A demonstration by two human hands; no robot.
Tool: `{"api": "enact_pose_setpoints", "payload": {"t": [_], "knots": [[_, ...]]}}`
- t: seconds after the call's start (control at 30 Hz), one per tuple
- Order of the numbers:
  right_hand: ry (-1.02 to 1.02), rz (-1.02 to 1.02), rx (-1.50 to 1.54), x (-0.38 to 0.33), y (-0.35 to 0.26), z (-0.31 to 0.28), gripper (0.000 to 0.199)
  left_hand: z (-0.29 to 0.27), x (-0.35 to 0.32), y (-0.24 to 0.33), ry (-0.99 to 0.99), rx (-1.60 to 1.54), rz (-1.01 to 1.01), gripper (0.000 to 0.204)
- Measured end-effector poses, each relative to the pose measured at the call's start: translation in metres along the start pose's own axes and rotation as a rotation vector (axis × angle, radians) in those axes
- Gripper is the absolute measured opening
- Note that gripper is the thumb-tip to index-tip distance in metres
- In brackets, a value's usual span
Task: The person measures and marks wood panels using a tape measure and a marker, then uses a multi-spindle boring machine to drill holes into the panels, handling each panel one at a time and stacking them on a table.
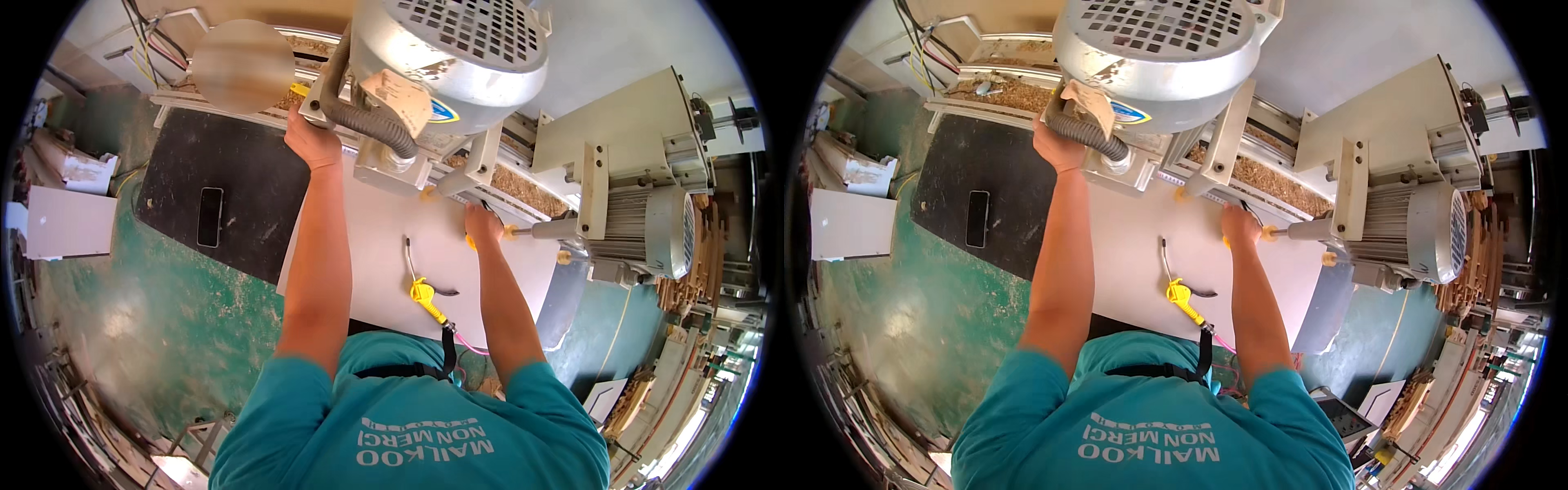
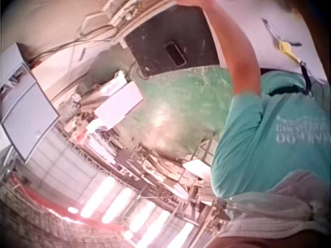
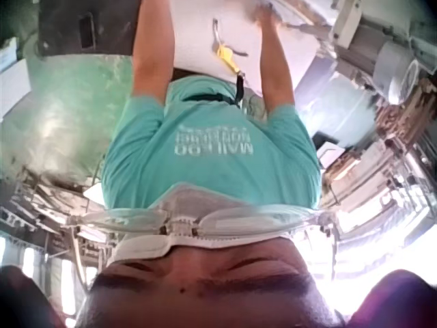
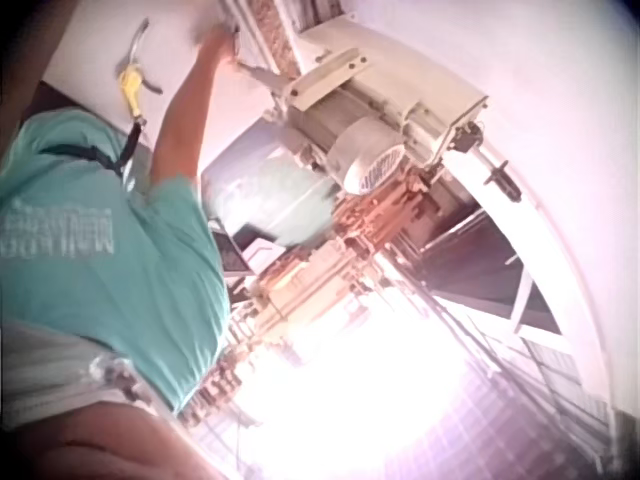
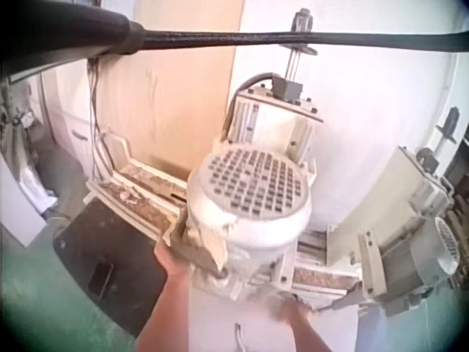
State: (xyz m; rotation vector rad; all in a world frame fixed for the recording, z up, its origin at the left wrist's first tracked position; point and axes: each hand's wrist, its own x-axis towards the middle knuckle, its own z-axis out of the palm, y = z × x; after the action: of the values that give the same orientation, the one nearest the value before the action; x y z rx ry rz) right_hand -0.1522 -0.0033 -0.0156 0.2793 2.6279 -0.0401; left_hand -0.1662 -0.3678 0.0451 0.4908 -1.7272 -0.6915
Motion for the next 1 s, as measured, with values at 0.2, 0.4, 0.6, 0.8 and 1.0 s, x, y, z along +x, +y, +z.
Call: {"api": "enact_pose_setpoints", "payload": {"t": [0.2, 0.4, 0.6, 0.8, 1.0], "knots": [[0.089, -0.048, -0.007, 0.004, 0.01, 0.014, 0.057, -0.019, 0.025, -0.003, -0.529, -0.875, -0.988, 0.06], [0.04, -0.071, -0.01, 0.006, 0.013, 0.015, 0.057, -0.043, 0.032, 0.022, -0.421, -0.782, -0.985, 0.077], [0.021, -0.087, -0.087, 0.002, 0.01, 0.014, 0.057, -0.082, 0.052, 0.0, -1.122, -0.601, -0.647, 0.078], [0.015, -0.045, -0.046, 0.0, 0.01, 0.005, 0.057, -0.063, 0.043, -0.028, -0.997, -0.94, -0.566, 0.076], [0.065, -0.122, -0.137, -0.007, 0.024, 0.013, 0.055, -0.086, 0.091, -0.022, -1.452, -0.564, -0.486, 0.071]]}}
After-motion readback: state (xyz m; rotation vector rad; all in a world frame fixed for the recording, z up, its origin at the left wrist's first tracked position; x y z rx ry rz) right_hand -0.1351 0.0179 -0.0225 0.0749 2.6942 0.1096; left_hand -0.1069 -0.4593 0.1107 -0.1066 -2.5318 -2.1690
